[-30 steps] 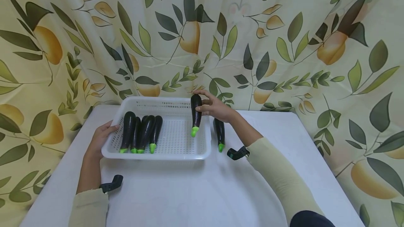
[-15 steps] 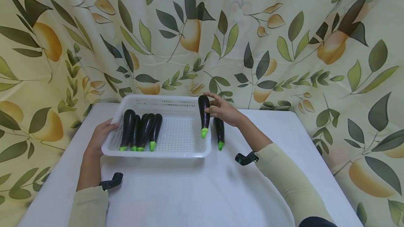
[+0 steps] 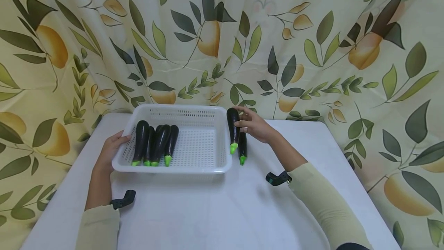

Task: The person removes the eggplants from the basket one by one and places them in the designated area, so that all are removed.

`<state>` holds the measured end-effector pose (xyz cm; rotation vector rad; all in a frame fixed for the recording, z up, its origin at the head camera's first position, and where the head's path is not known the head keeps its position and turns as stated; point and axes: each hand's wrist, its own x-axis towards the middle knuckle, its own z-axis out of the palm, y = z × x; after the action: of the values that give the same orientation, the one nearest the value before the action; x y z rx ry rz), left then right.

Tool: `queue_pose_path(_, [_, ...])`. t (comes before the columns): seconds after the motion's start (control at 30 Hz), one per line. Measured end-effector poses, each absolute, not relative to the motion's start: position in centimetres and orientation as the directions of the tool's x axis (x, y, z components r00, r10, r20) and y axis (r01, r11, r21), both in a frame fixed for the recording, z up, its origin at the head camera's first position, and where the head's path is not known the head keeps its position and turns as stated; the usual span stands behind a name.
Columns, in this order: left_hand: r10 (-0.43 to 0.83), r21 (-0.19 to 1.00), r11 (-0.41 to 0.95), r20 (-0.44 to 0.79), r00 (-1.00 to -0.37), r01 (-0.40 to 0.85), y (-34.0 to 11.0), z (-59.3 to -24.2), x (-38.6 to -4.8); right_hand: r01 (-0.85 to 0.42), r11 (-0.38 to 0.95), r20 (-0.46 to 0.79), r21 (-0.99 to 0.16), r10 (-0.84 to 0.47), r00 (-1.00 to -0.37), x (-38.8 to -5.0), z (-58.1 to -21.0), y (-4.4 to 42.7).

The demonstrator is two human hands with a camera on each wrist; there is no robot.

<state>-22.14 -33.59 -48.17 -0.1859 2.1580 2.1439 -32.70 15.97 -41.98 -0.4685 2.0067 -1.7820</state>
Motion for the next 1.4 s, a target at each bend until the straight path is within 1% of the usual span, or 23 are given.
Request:
queue_pose_path(0.2, [-0.021,0.988,-0.001,-0.157,-0.987,-0.157,-33.6,-48.1,-22.1,0.023,0.148,-0.095,-0.989,-0.500,-0.861,-32.7,-42.3,17.1])
queue_pose_path(0.5, [-0.016,0.988,-0.009,-0.154,-0.988,-0.154,-33.6,-48.5,-22.3,0.105,0.096,-0.138,-0.990,-0.478,-0.867,-33.2,-43.5,19.5])
queue_pose_path(0.8, [-0.020,0.990,-0.002,-0.142,-0.990,-0.142,-33.6,-48.4,-22.0,0.116,0.138,-0.167,-0.984,-0.449,-0.878,-33.5,-44.1,20.8])
queue_pose_path(1.17, [-0.030,0.986,0.040,-0.158,-0.987,-0.159,-33.4,-48.2,-22.3,0.153,0.146,-0.201,-0.977,-0.412,-0.889,-33.9,-45.7,22.3])
queue_pose_path(1.4, [-0.016,0.993,-0.014,-0.120,-0.993,-0.119,-33.5,-48.2,-22.0,0.179,0.210,-0.249,-0.961,-0.384,-0.889,-34.1,-46.7,23.0])
